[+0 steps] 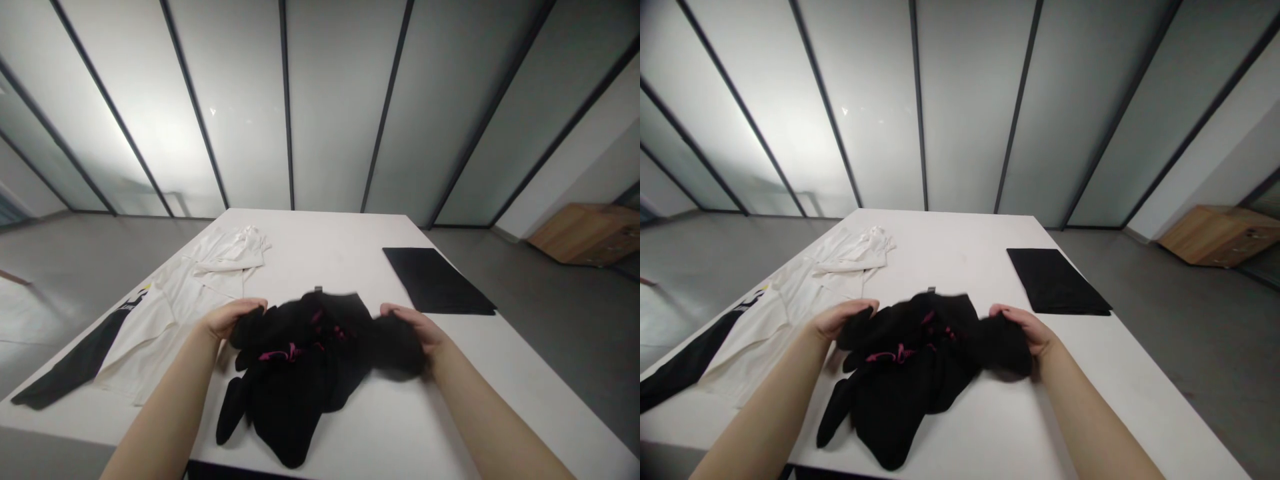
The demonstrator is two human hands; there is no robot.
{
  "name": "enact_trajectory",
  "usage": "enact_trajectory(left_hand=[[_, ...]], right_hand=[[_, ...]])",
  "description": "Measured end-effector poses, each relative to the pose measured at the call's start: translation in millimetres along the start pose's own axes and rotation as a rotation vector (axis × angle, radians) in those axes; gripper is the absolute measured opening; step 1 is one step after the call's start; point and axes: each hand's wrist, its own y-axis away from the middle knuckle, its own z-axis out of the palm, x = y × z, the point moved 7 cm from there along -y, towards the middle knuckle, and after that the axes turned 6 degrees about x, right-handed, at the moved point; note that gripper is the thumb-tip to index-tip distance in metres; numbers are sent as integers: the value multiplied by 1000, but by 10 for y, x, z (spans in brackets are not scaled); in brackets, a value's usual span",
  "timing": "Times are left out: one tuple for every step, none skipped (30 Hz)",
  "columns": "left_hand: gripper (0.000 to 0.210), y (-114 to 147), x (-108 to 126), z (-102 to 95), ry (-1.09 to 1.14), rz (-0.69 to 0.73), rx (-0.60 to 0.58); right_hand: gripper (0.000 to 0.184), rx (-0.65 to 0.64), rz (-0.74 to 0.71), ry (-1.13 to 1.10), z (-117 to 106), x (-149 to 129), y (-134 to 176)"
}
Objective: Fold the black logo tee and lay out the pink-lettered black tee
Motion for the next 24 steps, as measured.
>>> enact_trajectory(left_hand=[[36,81,-53,82,-64,-57,-151],[40,157,-95,149,-102,-98,-283],[43,210,-124,193,-122,-121,-375],[45,220,-133,203,-130,-119,-405],[46,183,-115,176,-122,-86,-365],[46,104,-61,104,-91,-16,-250],[46,11,22,-23,-33,86,-70],[46,-60,119,-191,40,208,147],[50,-88,205,-382,119,336,379],[57,-89,259,-544,177,437,569],[65,-88,286,-666,191,500,706],[71,-82,292,-769,158,526,828],[76,-75,288,-845,83,525,925],[79,-68,277,-896,-21,507,1002],[80,-65,261,-918,-135,479,1054],[76,-76,242,-908,-244,450,1070],[69,-103,221,-866,-337,427,1048],[60,-138,199,-797,-409,412,1002],[53,-174,177,-709,-463,404,946],[50,-205,155,-611,-507,396,888],[50,-232,129,-507,-545,380,827],[54,-254,98,-402,-578,355,765],[59,-271,64,-299,-607,323,700],[64,-281,28,-201,-633,290,636]], right_hand=[[34,-118,69,56,59,60,56],[38,-224,137,108,113,117,115],[42,-303,195,154,154,163,165],[43,-333,223,185,176,183,187],[42,-298,207,193,174,165,169],[39,-202,143,181,145,106,116],[38,-59,32,148,86,6,50],[38,102,-103,99,6,-112,-5],[41,262,-241,43,-85,-223,-38],[48,415,-358,-9,-181,-305,-53],[56,553,-437,-43,-275,-347,-61],[65,680,-484,-49,-365,-355,-66],[73,804,-507,-28,-450,-342,-64],[79,919,-518,17,-524,-318,-55],[81,1007,-522,76,-576,-290,-48],[78,1051,-518,141,-599,-262,-55],[73,1053,-507,203,-594,-233,-76],[68,1028,-487,256,-566,-202,-106],[64,985,-454,304,-517,-168,-138],[63,926,-412,351,-448,-132,-169],[64,861,-364,395,-363,-96,-193],[67,788,-313,429,-265,-57,-210],[70,706,-262,451,-153,-16,-219],[74,614,-210,459,-30,29,-221]])
